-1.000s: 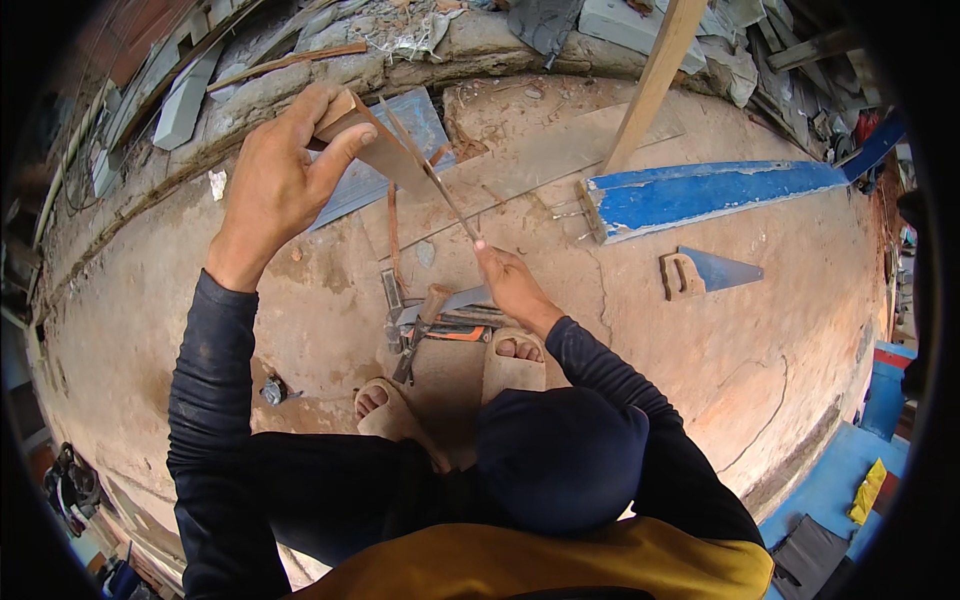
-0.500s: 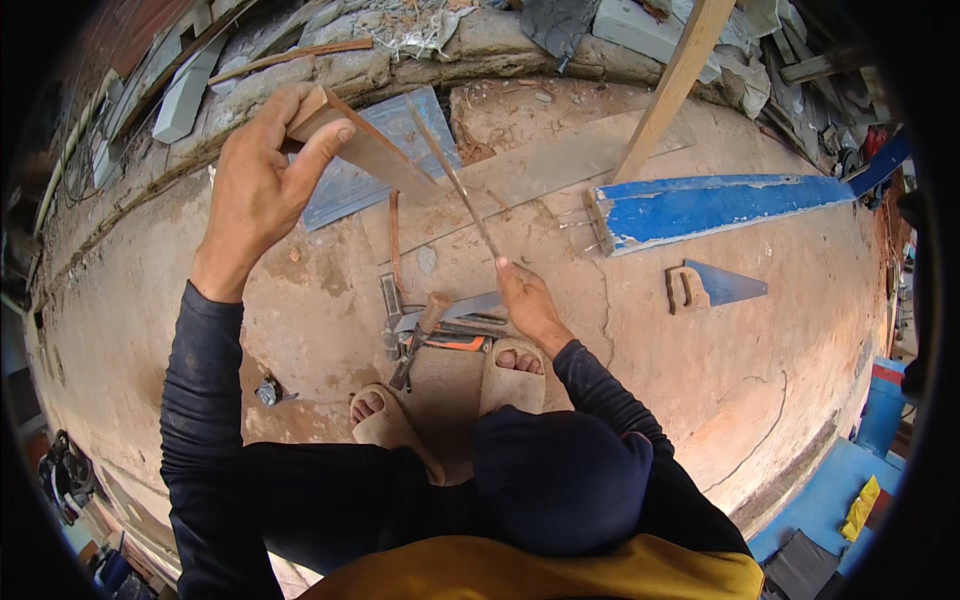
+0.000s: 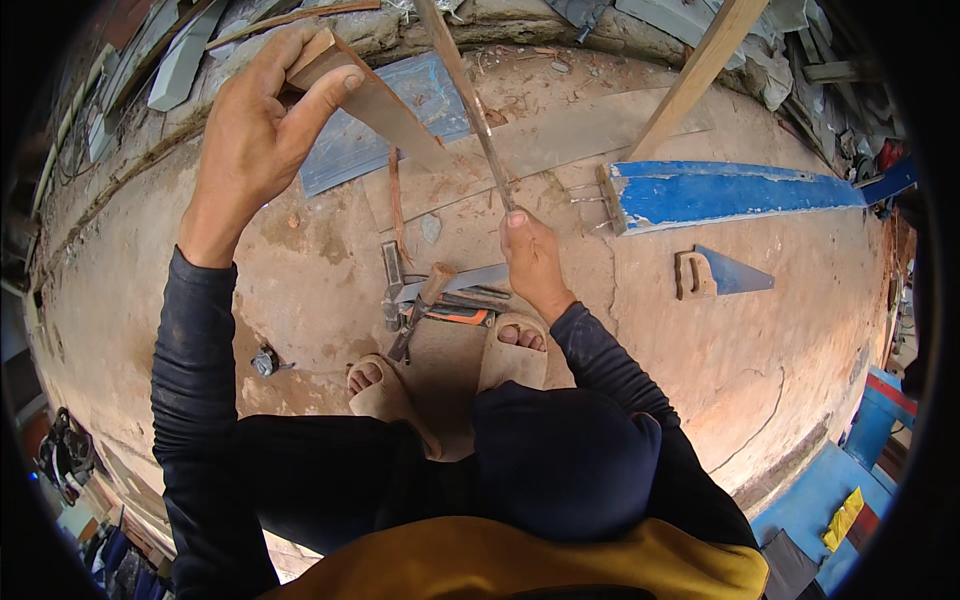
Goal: The person measures a blue-painted wooden beam with a tape measure, then uses a metal file to sharpen the edge of a small metal tool. The person repeatedly files the tool's edge while holding it with the other hand.
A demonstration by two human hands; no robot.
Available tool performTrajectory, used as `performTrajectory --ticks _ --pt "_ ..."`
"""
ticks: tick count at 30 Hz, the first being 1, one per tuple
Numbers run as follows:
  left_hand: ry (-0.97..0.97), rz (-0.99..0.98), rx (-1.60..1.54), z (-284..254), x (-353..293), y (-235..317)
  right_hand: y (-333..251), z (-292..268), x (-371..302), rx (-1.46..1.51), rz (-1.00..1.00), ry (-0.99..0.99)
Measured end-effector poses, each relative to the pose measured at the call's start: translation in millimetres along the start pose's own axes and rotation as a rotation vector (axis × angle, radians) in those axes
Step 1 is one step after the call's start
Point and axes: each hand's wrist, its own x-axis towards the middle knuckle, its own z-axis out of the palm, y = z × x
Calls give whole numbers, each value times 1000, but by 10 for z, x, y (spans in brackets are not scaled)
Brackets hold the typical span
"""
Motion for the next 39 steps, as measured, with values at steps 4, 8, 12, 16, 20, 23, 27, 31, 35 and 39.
performTrajectory --ticks 4,8,12,16,20,23,27,31,35,39 --pt "88 51 45 31 103 -55 4 -31 68 -89 236 -77" --pt "60 42 41 43 100 -63 -20 -60 57 -9 -141 67" --pt "41 16 23 22 103 -100 -25 -94 110 -58 136 18" --pt "105 34 25 31 110 -136 36 -146 121 -53 220 -5" --pt "69 23 -12 60 125 -151 153 -115 -1 62 -87 110" --pt "79 57 -15 76 155 -149 184 -75 85 -41 258 -48" --pt "80 42 16 74 180 -150 180 -49 111 -83 37 11" --pt "17 -55 -3 57 144 -159 244 -56 45 -43 94 24" --pt "104 59 2 64 187 -233 407 -121 47 -154 365 -25" --pt "-10 -107 -34 37 149 -313 547 -147 -4 -8 158 32"
